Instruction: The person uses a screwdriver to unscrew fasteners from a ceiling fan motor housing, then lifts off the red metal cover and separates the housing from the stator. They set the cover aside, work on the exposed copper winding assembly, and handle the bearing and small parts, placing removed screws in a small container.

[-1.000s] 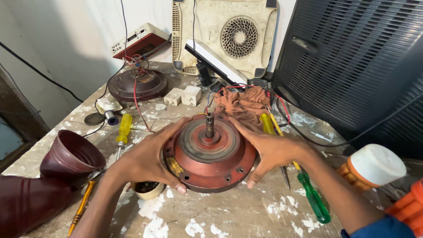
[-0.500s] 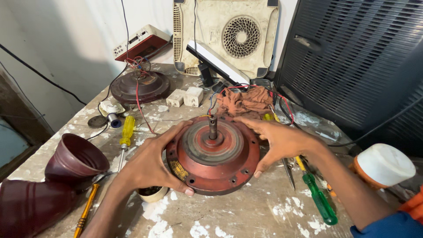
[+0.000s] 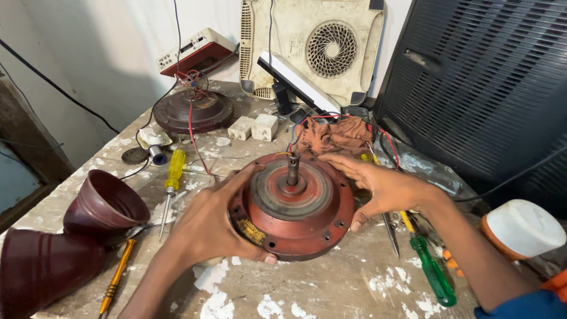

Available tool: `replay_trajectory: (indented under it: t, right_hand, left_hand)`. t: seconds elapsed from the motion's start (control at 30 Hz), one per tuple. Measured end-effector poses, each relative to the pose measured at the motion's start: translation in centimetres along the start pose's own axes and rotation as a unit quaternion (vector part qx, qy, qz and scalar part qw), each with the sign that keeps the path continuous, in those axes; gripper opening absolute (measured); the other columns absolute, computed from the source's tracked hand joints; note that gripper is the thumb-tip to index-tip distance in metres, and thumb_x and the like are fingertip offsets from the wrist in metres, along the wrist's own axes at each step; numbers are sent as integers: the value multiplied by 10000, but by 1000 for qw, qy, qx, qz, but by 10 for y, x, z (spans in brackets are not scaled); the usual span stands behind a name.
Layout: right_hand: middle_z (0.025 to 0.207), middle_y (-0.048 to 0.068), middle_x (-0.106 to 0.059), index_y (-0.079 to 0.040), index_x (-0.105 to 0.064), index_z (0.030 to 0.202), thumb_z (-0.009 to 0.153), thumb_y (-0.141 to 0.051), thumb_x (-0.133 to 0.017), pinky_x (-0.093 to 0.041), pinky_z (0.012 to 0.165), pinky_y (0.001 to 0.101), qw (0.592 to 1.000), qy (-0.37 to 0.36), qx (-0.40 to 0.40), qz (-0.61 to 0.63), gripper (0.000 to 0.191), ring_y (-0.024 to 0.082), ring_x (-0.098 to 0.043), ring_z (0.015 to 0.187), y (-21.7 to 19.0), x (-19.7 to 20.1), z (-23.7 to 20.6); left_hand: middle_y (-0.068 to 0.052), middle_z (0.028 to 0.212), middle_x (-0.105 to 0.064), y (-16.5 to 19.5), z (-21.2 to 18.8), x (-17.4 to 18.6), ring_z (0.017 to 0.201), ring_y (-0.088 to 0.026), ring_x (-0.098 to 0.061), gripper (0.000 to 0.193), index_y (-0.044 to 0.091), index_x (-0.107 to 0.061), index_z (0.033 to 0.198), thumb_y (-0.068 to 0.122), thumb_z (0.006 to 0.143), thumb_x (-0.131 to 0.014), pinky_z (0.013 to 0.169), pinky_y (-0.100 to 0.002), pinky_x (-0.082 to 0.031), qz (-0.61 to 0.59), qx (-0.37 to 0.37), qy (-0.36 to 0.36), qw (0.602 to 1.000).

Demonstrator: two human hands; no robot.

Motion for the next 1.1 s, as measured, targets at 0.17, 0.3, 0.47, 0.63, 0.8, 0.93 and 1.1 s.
replay_trajectory:
  t: [0.17, 0.3, 0.47, 0.63, 0.8, 0.93, 1.1]
  right_hand:
    - [1698, 135, -263, -113, -71, 1646, 506, -572, -914, -226, 1266, 406, 993, -48, 65, 81, 1490, 252, -263, 1568, -5, -13, 5]
    - [1725, 119, -205, -95, -97, 1655, 502, -693, -866, -185, 1265, 372, 985, 27, 33, 168, 1509, 222, -211, 1589, 4, -10, 7]
    - [1721, 153, -133, -105, -20, 1647, 392, -625, -902, -177, 1263, 377, 998, 22, 15, 53, 1619, 246, -167, 1587, 12, -12, 9]
    - [1737, 164, 24, -96, 102, 1624, 429, -402, -1017, -112, 1265, 390, 986, -38, 86, -141, 1665, 258, -32, 1605, 8, -17, 2]
    - [1740, 146, -57, -104, 7, 1637, 414, -309, -1028, -119, 1279, 397, 983, 7, 116, -142, 1615, 258, -85, 1606, 2, -18, 3]
    - [1729, 139, -169, -106, -91, 1646, 383, -268, -1022, -152, 1282, 402, 989, 17, 124, -81, 1577, 257, -164, 1596, -2, -17, 1]
    - [1630, 115, -395, -90, -326, 1578, 354, -229, -1029, -275, 1257, 391, 987, 50, 138, -61, 1419, 241, -368, 1521, -3, -12, 1]
  left_hand:
    - [-218, 1314, -674, 10, -7, 1, 1173, -317, -710, 1429, 23, -374, 1515, 572, 332, -956, 1038, -379, -513, -74, 7, 27, 997]
    - [-184, 1280, -698, 11, -6, 7, 1176, -304, -704, 1452, 83, -368, 1559, 521, 303, -949, 1042, -380, -504, -69, 68, 8, 995]
    - [-180, 1309, -648, 3, 0, 9, 1235, -337, -635, 1532, 219, -195, 1629, 518, 378, -1027, 1131, -373, -433, 21, 125, -91, 988]
    - [-161, 1415, -604, -5, 16, 10, 1317, -318, -594, 1609, 316, 15, 1657, 386, 411, -1000, 1156, -354, -387, -53, 9, -168, 984]
    - [-216, 1546, -432, -12, 31, 0, 1434, -297, -462, 1619, 262, 43, 1587, 341, 382, -1035, 1202, -361, -322, -119, -76, -177, 974]
    - [-208, 1532, -481, -21, 28, 0, 1449, -300, -452, 1543, 234, -130, 1603, 308, 351, -1029, 1200, -378, -315, -150, -69, -129, 978]
    - [-163, 1474, -583, -26, 26, 0, 1382, -275, -557, 1453, 133, -310, 1549, 345, 298, -1018, 1154, -374, -394, -147, -76, -75, 983]
Point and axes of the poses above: each hand's wrist, its own z-axis towards the middle knuckle, its own x-axis out of the back of the hand, y = z × x, the point moved 6 cm from there along z, towards the middle knuckle
